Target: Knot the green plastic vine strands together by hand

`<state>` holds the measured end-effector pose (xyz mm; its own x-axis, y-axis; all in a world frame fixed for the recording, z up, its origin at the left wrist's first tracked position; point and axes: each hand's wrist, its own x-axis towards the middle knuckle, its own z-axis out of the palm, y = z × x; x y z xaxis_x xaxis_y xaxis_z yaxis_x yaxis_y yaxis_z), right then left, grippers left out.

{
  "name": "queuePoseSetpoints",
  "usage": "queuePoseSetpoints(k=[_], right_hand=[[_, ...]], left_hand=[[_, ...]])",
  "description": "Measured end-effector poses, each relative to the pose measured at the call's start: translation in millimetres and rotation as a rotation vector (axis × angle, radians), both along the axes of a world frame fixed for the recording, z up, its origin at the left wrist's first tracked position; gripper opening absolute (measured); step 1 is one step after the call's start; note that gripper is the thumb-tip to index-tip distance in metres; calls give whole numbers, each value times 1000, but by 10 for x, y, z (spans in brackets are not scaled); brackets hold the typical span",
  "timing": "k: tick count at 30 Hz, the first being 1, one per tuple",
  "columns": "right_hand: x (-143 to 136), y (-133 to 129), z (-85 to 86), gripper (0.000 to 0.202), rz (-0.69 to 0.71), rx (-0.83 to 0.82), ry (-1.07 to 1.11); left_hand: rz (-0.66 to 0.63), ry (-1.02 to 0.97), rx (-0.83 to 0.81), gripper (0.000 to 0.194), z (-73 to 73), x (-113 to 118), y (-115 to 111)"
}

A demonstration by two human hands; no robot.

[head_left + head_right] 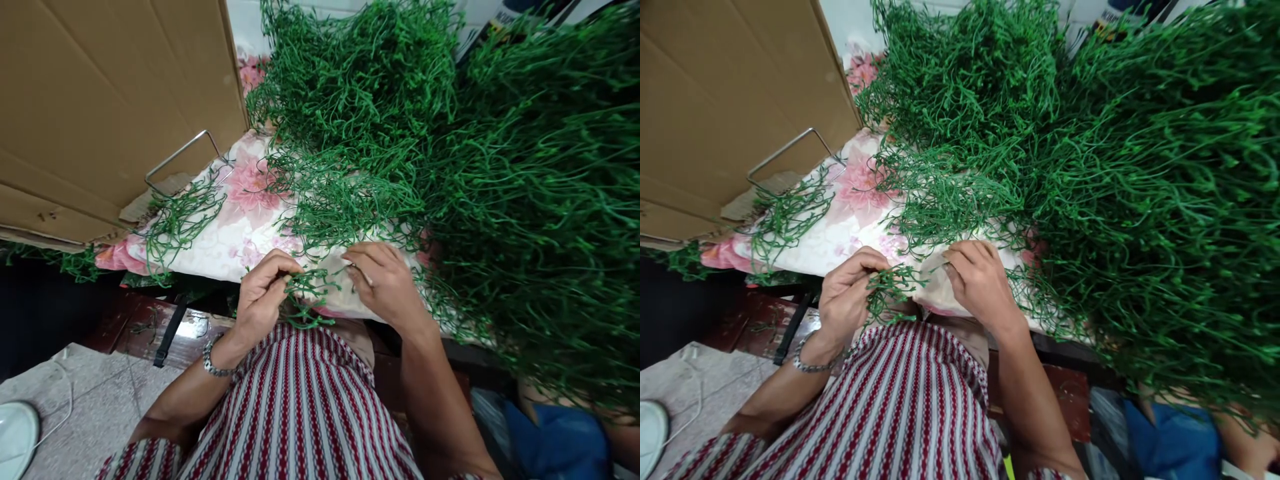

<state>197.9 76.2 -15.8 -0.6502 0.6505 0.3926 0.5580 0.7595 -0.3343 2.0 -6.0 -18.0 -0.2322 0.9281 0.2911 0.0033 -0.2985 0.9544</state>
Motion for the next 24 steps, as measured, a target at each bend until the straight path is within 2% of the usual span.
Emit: queuePoseSetpoints(k=[3, 5, 7, 10, 14, 18, 21, 24], right_hand=[[13, -79, 184, 21, 15, -85, 358], [-44, -137, 291, 23, 63, -189, 470], [-135, -175, 335, 26, 193, -322, 443], [-259, -196, 271, 31, 347, -463, 391], [-302, -219, 120, 16, 307, -452, 507], [-263, -253, 80, 11, 323, -439, 470], [-232, -273, 97, 10, 313, -425, 387], [-200, -284, 110, 9, 326, -402, 288]], left_hand=[[14, 84, 40, 18, 15, 23, -14], [-8, 147, 75, 20, 29, 47, -30], [-37, 179, 98, 21, 37, 71, -47], [-48, 189, 112, 20, 23, 93, -72], [-81, 155, 73, 17, -10, 69, -86], [-177, 120, -28, 15, 24, 35, -64], [-249, 325, -124, 9, 90, 44, -48], [-271, 521, -133, 12, 137, 62, -50]])
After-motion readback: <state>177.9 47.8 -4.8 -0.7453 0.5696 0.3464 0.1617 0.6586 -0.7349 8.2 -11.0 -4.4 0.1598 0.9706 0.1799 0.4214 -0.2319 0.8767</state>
